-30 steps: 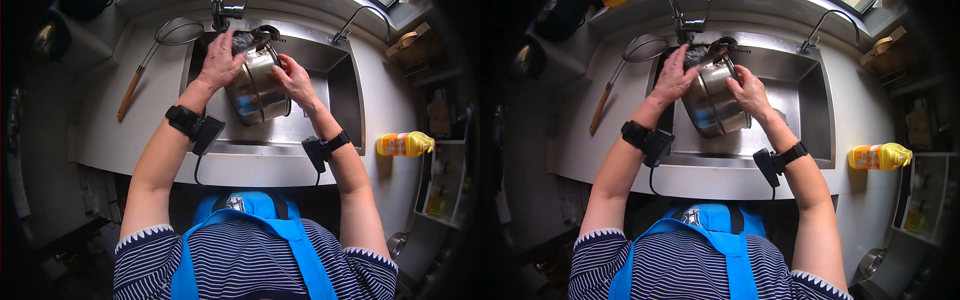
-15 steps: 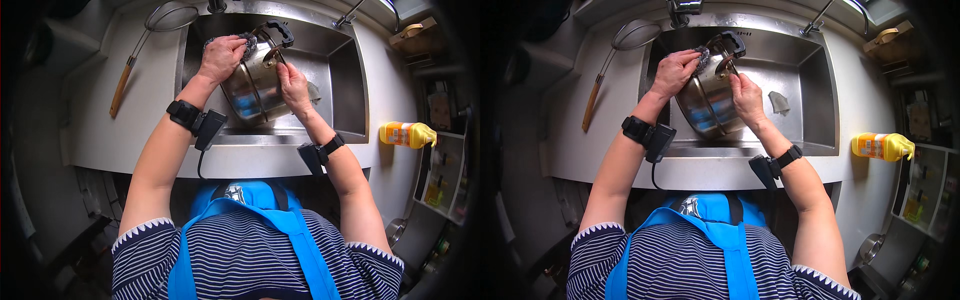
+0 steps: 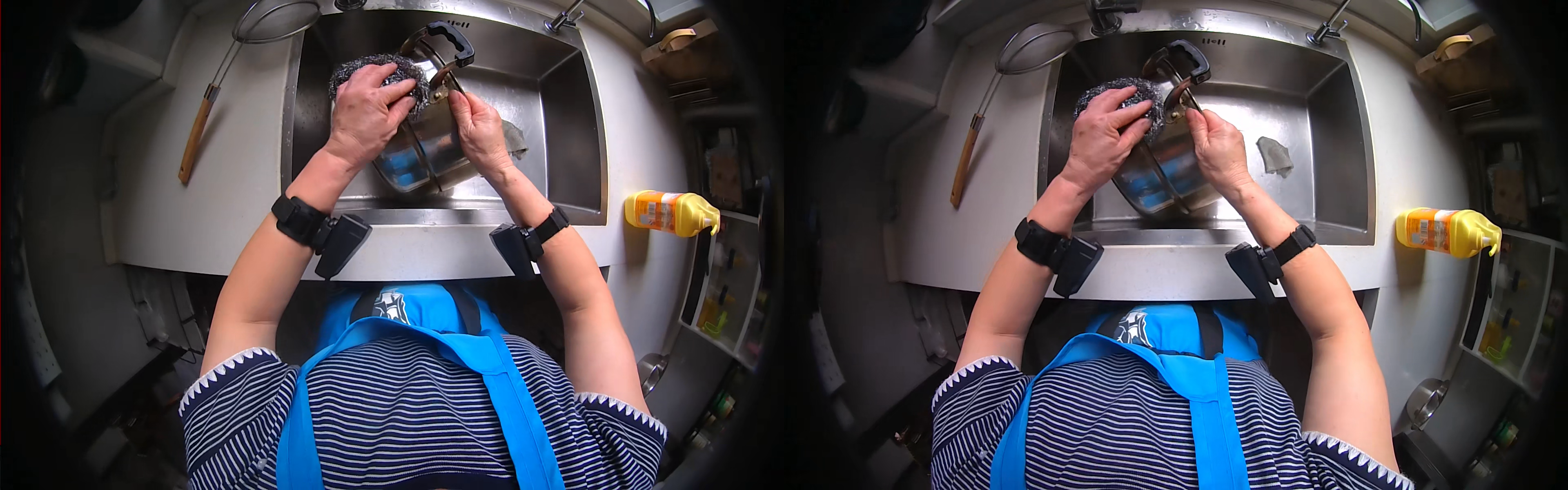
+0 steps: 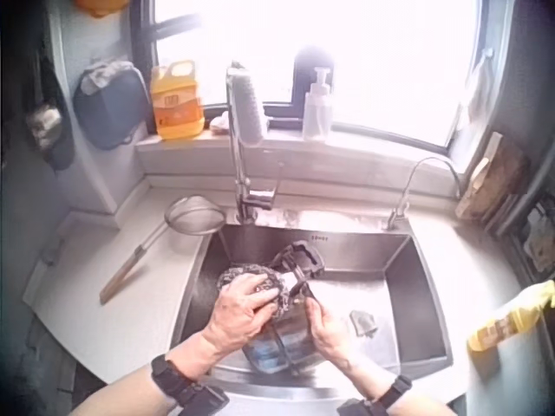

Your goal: Washing a large metal pot with a steel wool pad in a kitchen sink.

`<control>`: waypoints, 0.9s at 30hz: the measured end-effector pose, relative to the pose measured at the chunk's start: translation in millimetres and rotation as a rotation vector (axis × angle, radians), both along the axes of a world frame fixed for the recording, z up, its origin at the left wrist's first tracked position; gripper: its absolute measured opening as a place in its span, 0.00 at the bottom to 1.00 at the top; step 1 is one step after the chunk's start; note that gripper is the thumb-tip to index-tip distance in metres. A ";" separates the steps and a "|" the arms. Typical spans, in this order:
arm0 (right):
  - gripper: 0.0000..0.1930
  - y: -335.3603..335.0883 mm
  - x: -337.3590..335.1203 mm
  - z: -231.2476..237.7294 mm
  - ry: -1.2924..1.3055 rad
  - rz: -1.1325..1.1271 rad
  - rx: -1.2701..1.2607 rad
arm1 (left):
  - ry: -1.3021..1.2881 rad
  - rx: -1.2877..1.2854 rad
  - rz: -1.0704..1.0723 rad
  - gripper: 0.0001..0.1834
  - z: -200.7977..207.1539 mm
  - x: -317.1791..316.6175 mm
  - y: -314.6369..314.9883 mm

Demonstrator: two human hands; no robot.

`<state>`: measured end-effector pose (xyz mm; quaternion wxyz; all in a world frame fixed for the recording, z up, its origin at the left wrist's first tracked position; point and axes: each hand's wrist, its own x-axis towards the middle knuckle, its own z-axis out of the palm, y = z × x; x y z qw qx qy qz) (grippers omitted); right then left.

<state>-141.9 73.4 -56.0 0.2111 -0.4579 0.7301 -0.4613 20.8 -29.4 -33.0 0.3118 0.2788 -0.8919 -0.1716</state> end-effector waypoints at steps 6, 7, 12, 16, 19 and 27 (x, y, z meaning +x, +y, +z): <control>0.19 -7.9 7.8 5.9 -0.019 0.029 -0.009 | -0.049 0.337 0.055 0.15 1.2 3.5 -40.6; 0.19 -6.8 5.4 3.7 -0.005 0.019 -0.020 | -0.090 0.402 0.064 0.16 3.2 -0.3 -42.7; 0.19 -0.5 0.3 0.5 -0.013 0.015 0.010 | -0.078 0.284 -0.012 0.20 -0.4 4.2 -18.8; 0.19 -7.5 3.7 4.0 -0.012 0.034 0.006 | -0.097 0.556 -0.012 0.21 6.9 -0.6 -46.2; 0.18 -5.6 3.7 6.2 0.017 0.038 0.024 | -0.048 0.575 -0.031 0.22 2.6 2.8 -47.9; 0.18 -9.8 -0.3 3.7 0.004 0.060 0.014 | -0.071 0.554 -0.002 0.22 3.8 1.3 -49.1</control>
